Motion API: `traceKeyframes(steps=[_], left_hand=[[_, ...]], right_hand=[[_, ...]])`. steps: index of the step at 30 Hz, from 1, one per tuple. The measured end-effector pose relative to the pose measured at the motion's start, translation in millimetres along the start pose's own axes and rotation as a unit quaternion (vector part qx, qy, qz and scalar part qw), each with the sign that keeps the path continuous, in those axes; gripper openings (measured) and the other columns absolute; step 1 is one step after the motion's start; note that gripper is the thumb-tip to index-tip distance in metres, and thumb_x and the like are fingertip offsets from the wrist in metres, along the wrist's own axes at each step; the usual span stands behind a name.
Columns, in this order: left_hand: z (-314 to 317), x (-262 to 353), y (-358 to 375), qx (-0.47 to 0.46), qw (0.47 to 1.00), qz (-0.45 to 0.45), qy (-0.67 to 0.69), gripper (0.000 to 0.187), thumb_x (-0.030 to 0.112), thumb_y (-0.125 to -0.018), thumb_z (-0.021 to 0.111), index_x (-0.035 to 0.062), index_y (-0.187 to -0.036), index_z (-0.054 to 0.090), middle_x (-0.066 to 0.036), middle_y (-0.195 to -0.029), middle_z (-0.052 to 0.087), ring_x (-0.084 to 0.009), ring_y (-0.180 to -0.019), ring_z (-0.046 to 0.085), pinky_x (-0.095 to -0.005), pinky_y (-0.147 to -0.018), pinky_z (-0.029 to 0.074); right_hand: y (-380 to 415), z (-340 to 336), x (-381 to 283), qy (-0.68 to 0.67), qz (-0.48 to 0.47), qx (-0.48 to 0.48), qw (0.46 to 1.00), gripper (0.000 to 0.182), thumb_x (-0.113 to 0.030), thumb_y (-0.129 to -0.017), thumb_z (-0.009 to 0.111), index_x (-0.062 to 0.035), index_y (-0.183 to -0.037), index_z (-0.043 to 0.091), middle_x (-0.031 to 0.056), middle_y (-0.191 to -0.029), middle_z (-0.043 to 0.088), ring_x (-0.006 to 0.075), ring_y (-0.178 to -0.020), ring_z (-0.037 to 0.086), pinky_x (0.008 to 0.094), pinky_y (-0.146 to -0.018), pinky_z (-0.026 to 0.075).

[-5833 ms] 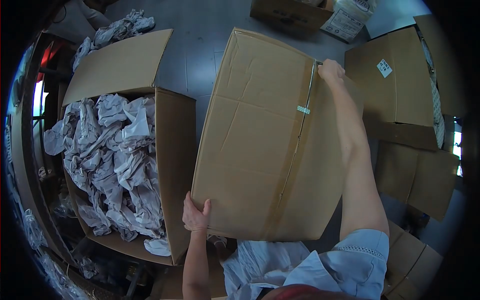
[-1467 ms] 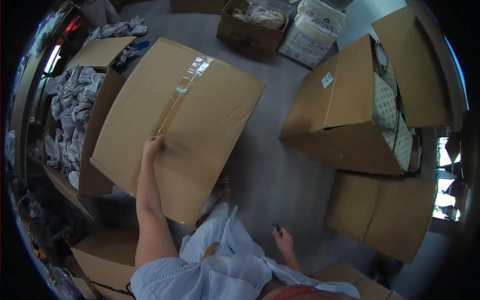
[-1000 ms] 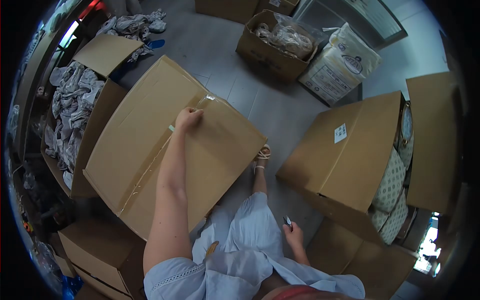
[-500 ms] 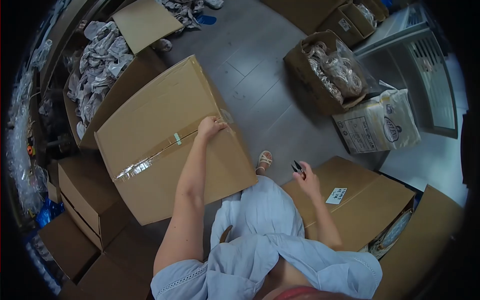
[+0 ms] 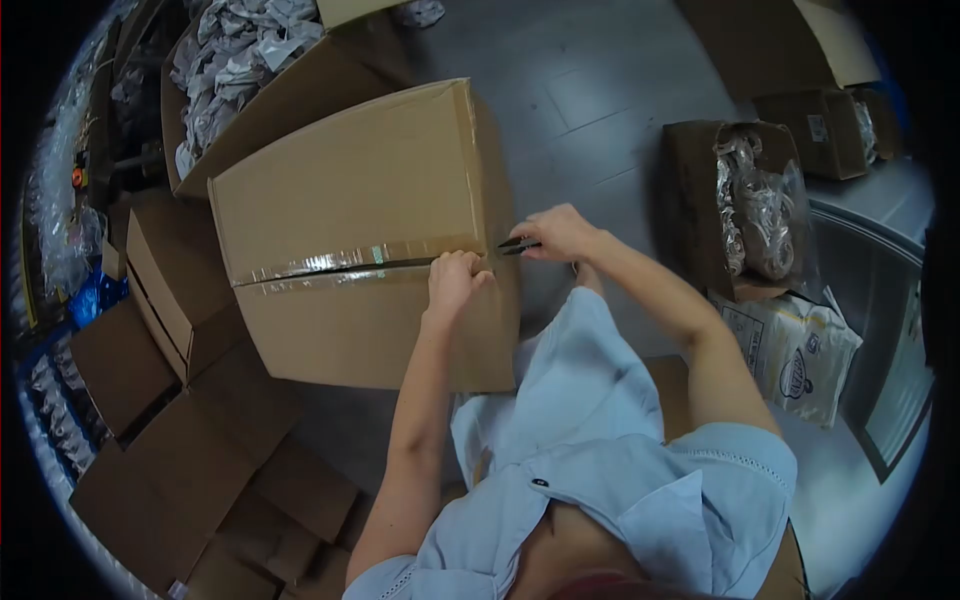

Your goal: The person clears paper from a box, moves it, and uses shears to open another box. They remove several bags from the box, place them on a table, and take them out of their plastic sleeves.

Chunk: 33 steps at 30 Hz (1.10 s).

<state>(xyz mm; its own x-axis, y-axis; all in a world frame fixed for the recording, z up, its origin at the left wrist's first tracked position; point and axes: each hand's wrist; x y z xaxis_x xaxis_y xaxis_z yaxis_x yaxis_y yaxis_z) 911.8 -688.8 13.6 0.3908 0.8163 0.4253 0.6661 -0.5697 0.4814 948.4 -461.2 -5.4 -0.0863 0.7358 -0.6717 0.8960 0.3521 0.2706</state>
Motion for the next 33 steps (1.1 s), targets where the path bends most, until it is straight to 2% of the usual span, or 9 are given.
traceKeyframes(steps=[1,2,5,9,11,15,17,23,33], left_hand=[[-2.9,4.7,3.2,-0.005,1.0,-0.009,-0.017,0.027,0.024,-0.06,0.07,0.0035,-0.076,0.06,-0.013,-0.075,0.059,-0.0296,-0.075,0.054,-0.0391,-0.069,0.043],[-6.1,9.6,-2.7,0.001,0.999,-0.014,-0.033,0.025,0.022,-0.059,0.07,0.004,-0.075,0.06,-0.012,-0.073,0.058,-0.0296,-0.074,0.053,-0.0395,-0.069,0.042],[6.8,4.4,-2.1,0.055,0.998,-0.006,-0.024,0.019,0.016,-0.057,0.07,0.0045,-0.068,0.058,-0.01,-0.07,0.056,-0.0279,-0.074,0.053,-0.0394,-0.07,0.04],[4.9,10.2,-2.5,0.05,0.998,-0.032,-0.025,0.018,0.015,-0.056,0.069,0.0046,-0.068,0.059,-0.01,-0.071,0.056,-0.0278,-0.075,0.053,-0.0388,-0.072,0.04],[4.4,13.1,-1.6,0.058,0.997,-0.041,-0.017,0.017,0.014,-0.057,0.068,0.0045,-0.067,0.058,-0.01,-0.071,0.056,-0.0274,-0.077,0.052,-0.038,-0.075,0.04],[0.3,19.1,-0.4,0.052,0.997,-0.053,-0.019,0.017,0.014,-0.058,0.068,0.0043,-0.068,0.058,-0.01,-0.073,0.057,-0.027,-0.079,0.052,-0.0383,-0.079,0.039],[-1.1,21.3,0.7,0.045,0.997,-0.062,-0.016,0.017,0.014,-0.059,0.068,0.004,-0.069,0.058,-0.01,-0.075,0.057,-0.0265,-0.08,0.052,-0.0397,-0.084,0.037],[2.4,19.9,0.9,0.039,0.996,-0.074,-0.014,0.017,0.013,-0.059,0.068,0.0042,-0.071,0.059,-0.01,-0.078,0.057,-0.0262,-0.085,0.053,-0.0414,-0.093,0.033],[5.4,16.5,3.0,0.034,0.996,-0.075,-0.021,0.017,0.014,-0.059,0.068,0.0065,-0.072,0.06,-0.008,-0.077,0.057,-0.0251,-0.085,0.052,-0.0413,-0.095,0.032]], right_hand=[[-11.0,3.9,4.4,0.005,-0.042,-0.043,0.998,0.029,-0.029,-0.068,0.065,-0.0135,-0.092,0.06,0.0039,-0.076,0.059,0.0242,-0.073,0.059,0.0356,-0.061,0.047],[-21.2,4.3,11.2,0.04,-0.09,-0.044,0.994,0.026,-0.031,-0.066,0.064,-0.0106,-0.081,0.061,0.0048,-0.073,0.061,0.0243,-0.071,0.06,0.0358,-0.06,0.047],[-48.3,0.0,15.2,0.067,-0.179,-0.117,0.975,0.024,-0.03,-0.064,0.064,-0.0101,-0.077,0.061,0.0052,-0.072,0.061,0.0251,-0.071,0.06,0.0369,-0.061,0.047],[-70.6,-7.7,13.4,0.06,-0.22,-0.138,0.964,0.022,-0.029,-0.063,0.064,-0.0092,-0.073,0.061,0.0063,-0.07,0.061,0.026,-0.072,0.06,0.0383,-0.062,0.046],[-80.0,-3.3,15.8,0.075,-0.28,-0.164,0.943,0.023,-0.029,-0.063,0.064,-0.0101,-0.074,0.059,0.0049,-0.073,0.06,0.0256,-0.071,0.059,0.0378,-0.06,0.047],[-93.0,-4.3,14.2,0.084,-0.302,-0.191,0.93,0.023,-0.029,-0.061,0.064,-0.0097,-0.073,0.059,0.005,-0.072,0.06,0.0258,-0.071,0.059,0.0382,-0.061,0.047],[-96.7,-6.5,14.0,0.067,-0.292,-0.202,0.932,0.025,-0.029,-0.061,0.064,-0.0078,-0.073,0.062,0.0093,-0.071,0.061,0.0282,-0.073,0.059,0.0389,-0.064,0.047],[-99.3,-4.2,2.5,0.086,-0.295,-0.234,0.923,0.026,-0.03,-0.06,0.064,-0.0075,-0.073,0.063,0.0095,-0.071,0.061,0.0282,-0.072,0.06,0.039,-0.064,0.047],[-102.5,-2.4,-25.0,0.181,-0.313,-0.271,0.892,0.028,-0.031,-0.061,0.066,-0.0052,-0.071,0.065,0.011,-0.069,0.062,0.0278,-0.071,0.062,0.0374,-0.063,0.05]])
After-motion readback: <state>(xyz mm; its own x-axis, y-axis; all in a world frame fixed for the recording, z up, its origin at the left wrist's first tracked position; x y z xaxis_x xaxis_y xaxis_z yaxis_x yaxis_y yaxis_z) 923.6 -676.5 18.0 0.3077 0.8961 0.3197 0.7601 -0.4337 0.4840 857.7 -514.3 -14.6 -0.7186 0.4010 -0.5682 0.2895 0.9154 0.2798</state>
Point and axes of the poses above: each hand's wrist, its own y-axis away from the middle knuckle, its own z-axis out of the palm, x = y × z
